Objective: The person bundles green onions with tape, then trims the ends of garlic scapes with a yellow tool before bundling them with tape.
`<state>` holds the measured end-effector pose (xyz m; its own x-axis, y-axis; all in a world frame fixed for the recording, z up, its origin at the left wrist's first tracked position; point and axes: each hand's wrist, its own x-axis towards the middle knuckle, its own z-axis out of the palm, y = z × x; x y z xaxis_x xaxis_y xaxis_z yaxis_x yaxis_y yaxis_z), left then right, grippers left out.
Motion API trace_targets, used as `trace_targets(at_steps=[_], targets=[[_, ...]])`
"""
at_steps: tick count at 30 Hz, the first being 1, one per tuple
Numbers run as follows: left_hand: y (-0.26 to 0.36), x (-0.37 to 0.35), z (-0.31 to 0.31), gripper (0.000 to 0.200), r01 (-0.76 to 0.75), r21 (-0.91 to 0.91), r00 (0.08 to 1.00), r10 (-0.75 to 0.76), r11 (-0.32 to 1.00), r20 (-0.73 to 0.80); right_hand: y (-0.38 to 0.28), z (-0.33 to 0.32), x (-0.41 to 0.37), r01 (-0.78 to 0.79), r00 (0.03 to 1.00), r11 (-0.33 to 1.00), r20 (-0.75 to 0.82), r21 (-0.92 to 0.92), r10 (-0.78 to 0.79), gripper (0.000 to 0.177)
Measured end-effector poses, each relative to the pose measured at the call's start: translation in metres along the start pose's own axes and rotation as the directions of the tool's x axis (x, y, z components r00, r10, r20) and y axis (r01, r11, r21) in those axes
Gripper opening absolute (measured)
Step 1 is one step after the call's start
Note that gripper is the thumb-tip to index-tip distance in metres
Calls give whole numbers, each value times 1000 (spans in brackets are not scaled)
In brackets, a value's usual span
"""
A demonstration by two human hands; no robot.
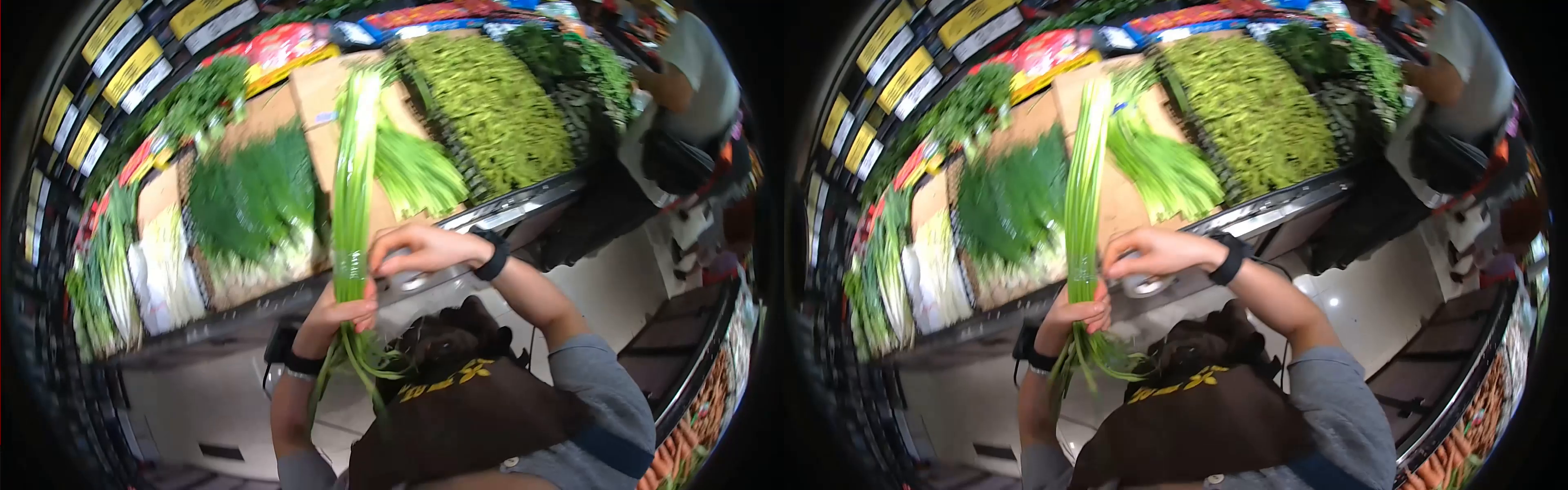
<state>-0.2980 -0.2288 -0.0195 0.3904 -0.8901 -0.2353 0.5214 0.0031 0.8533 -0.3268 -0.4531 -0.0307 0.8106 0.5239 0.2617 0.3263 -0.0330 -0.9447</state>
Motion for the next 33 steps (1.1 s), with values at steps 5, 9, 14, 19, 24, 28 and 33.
trace_targets(at_steps=[5, 9, 14, 19, 24, 28, 33], targets=[[-15, -14, 5, 26, 284, -266, 821, -90, 921, 564, -11, 34, 21, 24, 988, 941, 134, 338, -74, 37], [-7, -28, -26, 44, 74, 304, 986, -116, 950, 121, 10, 45, 7, 45, 998, 991, 32, 128, -49, 31], [-16, -29, -10, 78, 49, 713, 948, 191, 699, -253, 2, 69, 22, -120, 961, 960, -273, -253, 48, 27], [-48, -18, -28, 66, -270, 6, 944, 266, 963, -195, -10, 66, 29, -86, 969, 814, -239, -574, -66, 24], [-6, -21, 6, 72, -164, -8, 966, 159, 986, -203, -6, 53, 19, 92, 941, 874, -245, -476, -232, 13], [53, -33, 9, 68, -119, 330, 985, 152, 937, -78, 79, -19, -49, -420, 710, 751, -700, -510, -78, 16], [186, 15, 23, 18, -100, 982, 869, 467, -158, 163, 47, -72, -134, -299, 534, 952, -838, -61, 114, 17]])
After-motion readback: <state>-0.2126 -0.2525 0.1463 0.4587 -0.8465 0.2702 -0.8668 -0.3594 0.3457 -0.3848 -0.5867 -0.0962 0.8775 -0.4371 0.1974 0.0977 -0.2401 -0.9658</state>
